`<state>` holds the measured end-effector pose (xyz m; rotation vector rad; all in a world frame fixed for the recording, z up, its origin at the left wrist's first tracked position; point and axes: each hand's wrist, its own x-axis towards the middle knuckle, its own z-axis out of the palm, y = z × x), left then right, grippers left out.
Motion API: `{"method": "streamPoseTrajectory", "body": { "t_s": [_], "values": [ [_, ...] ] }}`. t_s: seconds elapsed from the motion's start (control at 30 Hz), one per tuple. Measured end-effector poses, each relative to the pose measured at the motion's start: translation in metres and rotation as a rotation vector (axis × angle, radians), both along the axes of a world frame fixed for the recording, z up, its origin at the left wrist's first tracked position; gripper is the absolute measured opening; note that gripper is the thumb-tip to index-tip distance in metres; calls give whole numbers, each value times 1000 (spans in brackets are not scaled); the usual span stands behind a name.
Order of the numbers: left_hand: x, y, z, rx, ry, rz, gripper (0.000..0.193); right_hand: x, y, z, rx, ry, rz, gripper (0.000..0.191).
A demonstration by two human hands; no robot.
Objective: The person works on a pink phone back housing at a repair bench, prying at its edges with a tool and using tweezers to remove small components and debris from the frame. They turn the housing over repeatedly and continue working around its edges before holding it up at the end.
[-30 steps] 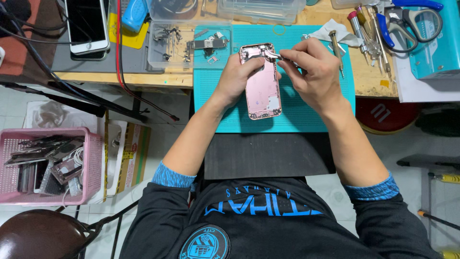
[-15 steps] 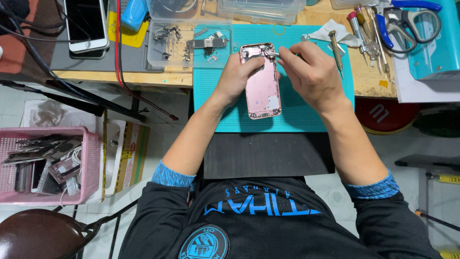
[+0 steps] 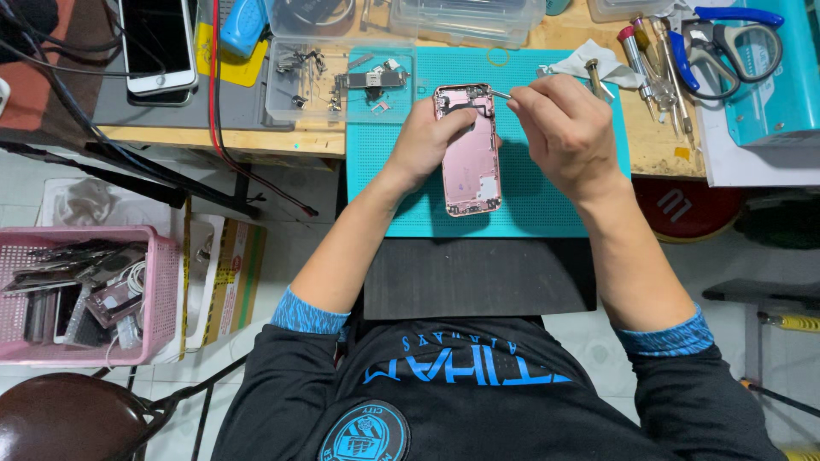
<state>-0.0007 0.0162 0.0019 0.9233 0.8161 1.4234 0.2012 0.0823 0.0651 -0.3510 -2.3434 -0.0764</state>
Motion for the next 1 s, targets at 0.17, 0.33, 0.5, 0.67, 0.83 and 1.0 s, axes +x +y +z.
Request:
{"method": "streamPoseTrajectory", "body": {
  "t_s": [0.17, 0.33, 0.5, 0.67, 0.83, 1.0],
  "values": [
    [-1, 3, -6, 54, 28, 8, 21, 0, -3, 5, -83, -23, 34, 17],
    [-1, 3, -10, 62, 46, 28, 20, -4, -7, 4, -80, -40, 34, 18],
    [-1, 3, -9, 64, 73, 44, 19, -4, -8, 1, -128, -41, 21, 18],
    [-2, 0, -4, 42, 4, -7, 20, -4, -7, -1, -260, -8, -7, 13],
    [-2, 0, -3, 39, 47, 5, 22, -3, -4, -1, -284, 0, 10, 9],
    [-2, 1, -6, 52, 18, -6, 21, -2, -4, -1, -298, 1, 11, 7]
  ]
}}
